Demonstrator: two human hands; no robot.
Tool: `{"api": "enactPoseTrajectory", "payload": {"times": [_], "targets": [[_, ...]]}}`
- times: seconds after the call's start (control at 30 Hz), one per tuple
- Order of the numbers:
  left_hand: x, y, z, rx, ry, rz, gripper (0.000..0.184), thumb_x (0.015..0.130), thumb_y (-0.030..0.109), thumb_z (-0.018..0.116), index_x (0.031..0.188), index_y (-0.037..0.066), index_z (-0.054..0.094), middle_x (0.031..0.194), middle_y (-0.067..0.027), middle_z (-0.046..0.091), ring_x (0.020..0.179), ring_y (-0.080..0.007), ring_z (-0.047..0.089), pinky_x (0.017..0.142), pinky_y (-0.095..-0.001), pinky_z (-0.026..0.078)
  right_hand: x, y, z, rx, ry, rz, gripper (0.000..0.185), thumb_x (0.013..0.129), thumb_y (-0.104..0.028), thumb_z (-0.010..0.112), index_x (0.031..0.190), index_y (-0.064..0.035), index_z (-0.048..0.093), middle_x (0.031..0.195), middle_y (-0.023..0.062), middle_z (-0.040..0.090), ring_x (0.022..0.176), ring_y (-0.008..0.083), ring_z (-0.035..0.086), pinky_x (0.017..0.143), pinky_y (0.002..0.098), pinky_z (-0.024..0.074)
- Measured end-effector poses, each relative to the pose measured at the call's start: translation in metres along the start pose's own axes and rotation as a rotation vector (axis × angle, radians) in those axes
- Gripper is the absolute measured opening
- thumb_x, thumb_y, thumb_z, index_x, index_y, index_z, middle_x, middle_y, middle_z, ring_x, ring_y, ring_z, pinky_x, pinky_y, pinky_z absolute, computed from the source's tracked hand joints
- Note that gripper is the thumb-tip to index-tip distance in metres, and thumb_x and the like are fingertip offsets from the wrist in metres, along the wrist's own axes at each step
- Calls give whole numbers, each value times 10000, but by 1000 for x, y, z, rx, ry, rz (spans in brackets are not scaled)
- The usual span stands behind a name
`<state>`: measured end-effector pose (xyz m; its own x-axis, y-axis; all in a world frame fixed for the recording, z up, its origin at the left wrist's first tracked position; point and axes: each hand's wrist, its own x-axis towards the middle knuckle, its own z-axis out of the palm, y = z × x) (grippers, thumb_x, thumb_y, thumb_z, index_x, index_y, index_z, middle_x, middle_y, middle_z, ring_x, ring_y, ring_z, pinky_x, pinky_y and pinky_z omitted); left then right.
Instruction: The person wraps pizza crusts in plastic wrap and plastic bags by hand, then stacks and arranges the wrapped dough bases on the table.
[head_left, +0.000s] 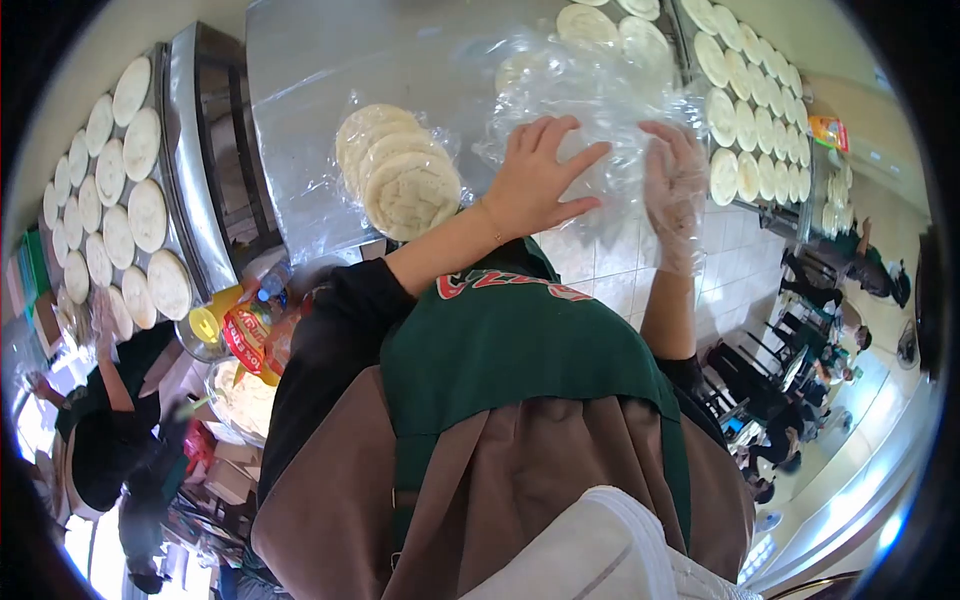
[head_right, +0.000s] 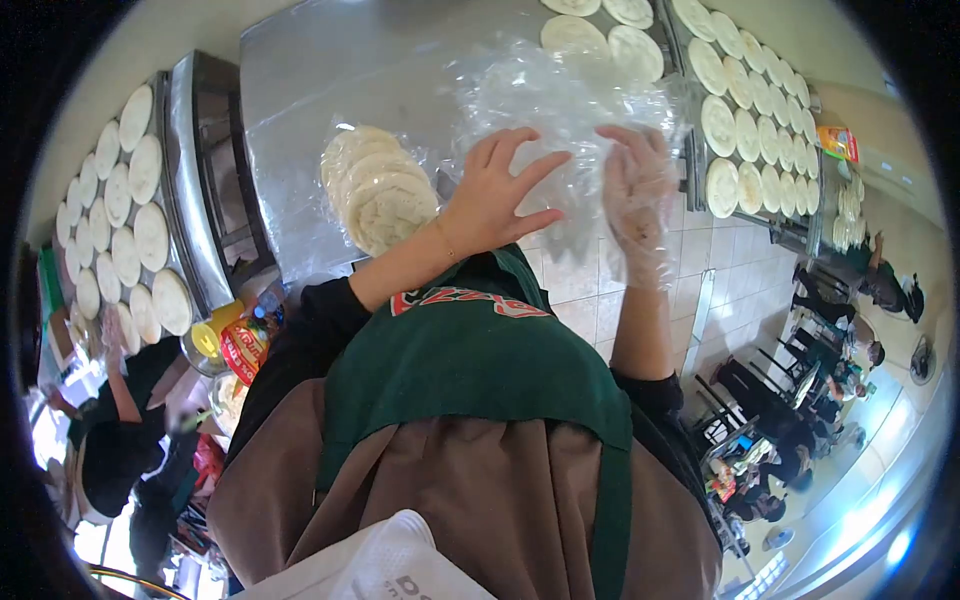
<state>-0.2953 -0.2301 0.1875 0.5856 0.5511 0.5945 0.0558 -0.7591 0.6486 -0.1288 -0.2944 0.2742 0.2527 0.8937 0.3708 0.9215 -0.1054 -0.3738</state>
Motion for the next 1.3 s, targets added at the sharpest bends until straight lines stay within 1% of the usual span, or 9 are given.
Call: {"api": "enactPoseTrajectory", "payload": {"times": [0.13,0.17,0.37,0.67,0.8,0.87,0.93,1.1,1.3], "targets": [[-3,-5,20,112,-38,-57,627,659,374,763,1213,187,538,1216,-182,394,1121,-377,385,943,-515,321,-16,-4,18,533,145,141,500,799,18,556,1284,-70,468,1176,117,517,1069,226,507,879,339,434],[-5,-6,27,107,-50,-48,627,659,374,763,1213,187,538,1216,-182,394,1121,-377,385,943,-515,321,-17,-12,7,701,81,301,658,776,-11,622,1373,-33,345,1341,128,405,1206,233,411,1053,390,285],[-7,-10,55,10,-24,-87,666,616,454,756,1212,251,538,1225,-206,366,1152,-387,354,932,-664,251,-43,33,19,898,-86,443,768,693,-5,690,1363,39,316,1213,184,494,1114,231,484,905,336,436],[-24,-26,23,-36,-95,31,537,692,313,755,1185,199,576,1281,-223,384,1181,-394,382,976,-453,346,-43,42,37,586,-58,540,555,834,-72,588,1343,27,389,1095,119,602,966,170,549,847,277,442],[-87,-68,-18,301,115,-428,495,761,283,706,1199,124,539,1234,-219,428,1133,-399,439,943,-456,392,-26,31,21,488,104,589,632,832,3,540,1418,-65,314,1227,151,546,1071,191,521,908,282,408],[-129,-101,-39,585,170,-581,460,771,331,687,1152,114,546,1206,-203,469,1107,-390,463,910,-474,396,-21,40,15,360,287,254,661,857,1,528,1447,-98,247,1415,146,372,1163,211,466,977,290,356],[-155,-111,-64,659,-57,-823,482,756,369,702,1114,82,557,1104,-194,527,1027,-379,521,841,-451,442,-17,50,3,318,250,222,665,852,27,504,1449,-101,242,1437,149,340,1221,221,418,1009,291,315],[-168,-116,-81,360,-65,-882,506,728,434,718,1033,54,580,937,-167,586,862,-340,585,731,-401,481,-10,64,-25,228,226,148,647,835,89,425,1435,-109,285,1482,122,275,1363,218,240,1075,287,194],[-139,-97,-101,159,-269,-947,410,755,381,720,889,16,592,751,-108,571,702,-236,543,657,-336,450,-17,81,-49,287,202,136,555,848,69,396,1373,-111,417,1399,106,424,1312,197,345,1059,281,240]]}}
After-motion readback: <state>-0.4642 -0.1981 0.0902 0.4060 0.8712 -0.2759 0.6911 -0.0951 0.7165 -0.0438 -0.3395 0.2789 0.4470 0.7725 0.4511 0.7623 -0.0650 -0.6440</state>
